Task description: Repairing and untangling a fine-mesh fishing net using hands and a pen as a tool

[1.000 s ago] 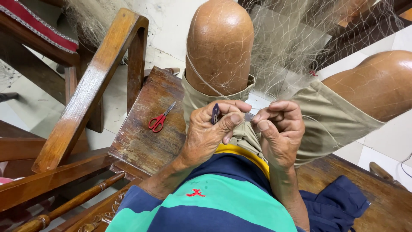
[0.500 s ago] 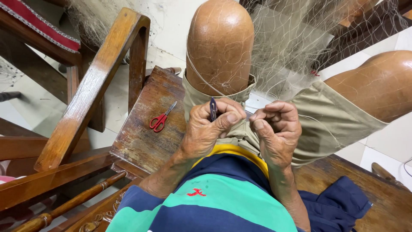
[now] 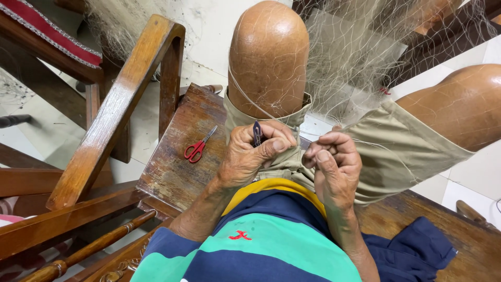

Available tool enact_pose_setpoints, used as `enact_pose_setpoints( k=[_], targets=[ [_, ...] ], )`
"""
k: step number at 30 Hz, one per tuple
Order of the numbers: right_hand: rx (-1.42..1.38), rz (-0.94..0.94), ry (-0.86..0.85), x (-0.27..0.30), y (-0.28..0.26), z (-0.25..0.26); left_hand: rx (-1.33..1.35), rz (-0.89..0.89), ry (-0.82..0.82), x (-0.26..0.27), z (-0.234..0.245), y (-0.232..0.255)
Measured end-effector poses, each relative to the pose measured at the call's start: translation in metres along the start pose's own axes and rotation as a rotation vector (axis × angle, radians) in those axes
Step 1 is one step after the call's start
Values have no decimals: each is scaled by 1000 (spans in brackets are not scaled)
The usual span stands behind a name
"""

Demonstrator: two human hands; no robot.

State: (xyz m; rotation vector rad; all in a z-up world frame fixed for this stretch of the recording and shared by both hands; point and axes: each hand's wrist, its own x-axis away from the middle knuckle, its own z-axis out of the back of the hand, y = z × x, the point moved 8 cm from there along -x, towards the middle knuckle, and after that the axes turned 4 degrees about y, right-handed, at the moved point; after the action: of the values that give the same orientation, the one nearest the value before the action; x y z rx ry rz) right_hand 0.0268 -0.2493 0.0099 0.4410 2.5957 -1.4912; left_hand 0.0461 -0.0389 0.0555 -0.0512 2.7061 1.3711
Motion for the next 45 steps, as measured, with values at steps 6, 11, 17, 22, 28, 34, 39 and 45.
enact_pose_setpoints(
  k=[6, 11, 17, 22, 28, 34, 39, 45],
  targets=[
    [-57, -246, -40, 10, 24, -16, 10, 9, -30, 3, -8, 2],
    [-29, -224, 109, 10, 31, -12, -147, -64, -56, 4, -10, 11],
    [98, -171, 188, 6, 22, -9, -272, -190, -80, 5, -19, 26],
    [98, -120, 168, 4, 14, -13, -255, -214, -100, 3, -18, 21],
    [104, -85, 101, 7, 18, -8, -290, -255, -154, 4, -21, 25],
    [60, -58, 41, 6, 25, -1, -339, -272, -219, 2, -22, 29],
    [19, -55, -4, 5, 24, 0, -375, -279, -263, 3, -22, 27],
    [12, -63, -27, 4, 27, 4, -383, -274, -308, 3, -24, 30]
  ],
)
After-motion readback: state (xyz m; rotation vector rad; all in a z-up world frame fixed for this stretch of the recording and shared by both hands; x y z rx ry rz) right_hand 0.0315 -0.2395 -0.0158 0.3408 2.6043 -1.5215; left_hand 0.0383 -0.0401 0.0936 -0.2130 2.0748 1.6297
